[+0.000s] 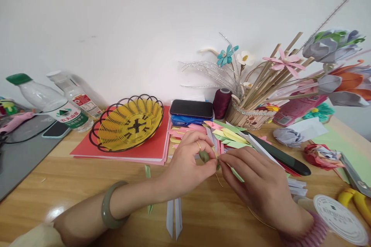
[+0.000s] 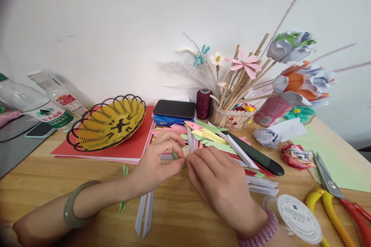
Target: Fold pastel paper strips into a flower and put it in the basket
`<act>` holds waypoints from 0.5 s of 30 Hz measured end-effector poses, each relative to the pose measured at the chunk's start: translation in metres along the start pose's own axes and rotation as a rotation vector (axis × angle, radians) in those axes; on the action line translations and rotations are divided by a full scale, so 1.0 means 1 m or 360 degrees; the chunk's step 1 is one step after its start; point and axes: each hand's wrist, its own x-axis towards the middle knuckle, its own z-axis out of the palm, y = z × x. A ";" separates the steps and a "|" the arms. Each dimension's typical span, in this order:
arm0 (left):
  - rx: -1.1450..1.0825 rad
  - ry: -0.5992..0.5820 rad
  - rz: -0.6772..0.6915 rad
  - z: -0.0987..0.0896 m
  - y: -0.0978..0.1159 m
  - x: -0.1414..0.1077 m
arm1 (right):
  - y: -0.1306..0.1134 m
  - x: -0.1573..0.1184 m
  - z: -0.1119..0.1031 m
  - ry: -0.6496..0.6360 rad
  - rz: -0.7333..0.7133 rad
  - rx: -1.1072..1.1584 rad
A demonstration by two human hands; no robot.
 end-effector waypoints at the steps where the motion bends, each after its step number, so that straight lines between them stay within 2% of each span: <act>1: -0.0007 0.0003 -0.0003 0.000 0.000 0.000 | 0.000 0.002 -0.001 -0.0026 0.0113 0.0142; 4: -0.0006 0.0008 -0.0001 0.000 0.001 0.000 | -0.001 0.009 -0.006 -0.0213 0.0529 0.0619; 7: 0.0011 0.0006 0.0001 0.000 0.002 0.000 | 0.000 0.015 -0.010 -0.0378 0.0768 0.0884; 11: 0.0003 -0.0007 -0.0002 -0.001 0.002 -0.001 | 0.002 0.017 -0.010 -0.0453 0.0878 0.1080; 15: -0.0017 -0.0013 -0.0018 -0.001 0.001 -0.001 | 0.002 0.014 -0.008 -0.0425 0.0796 0.0942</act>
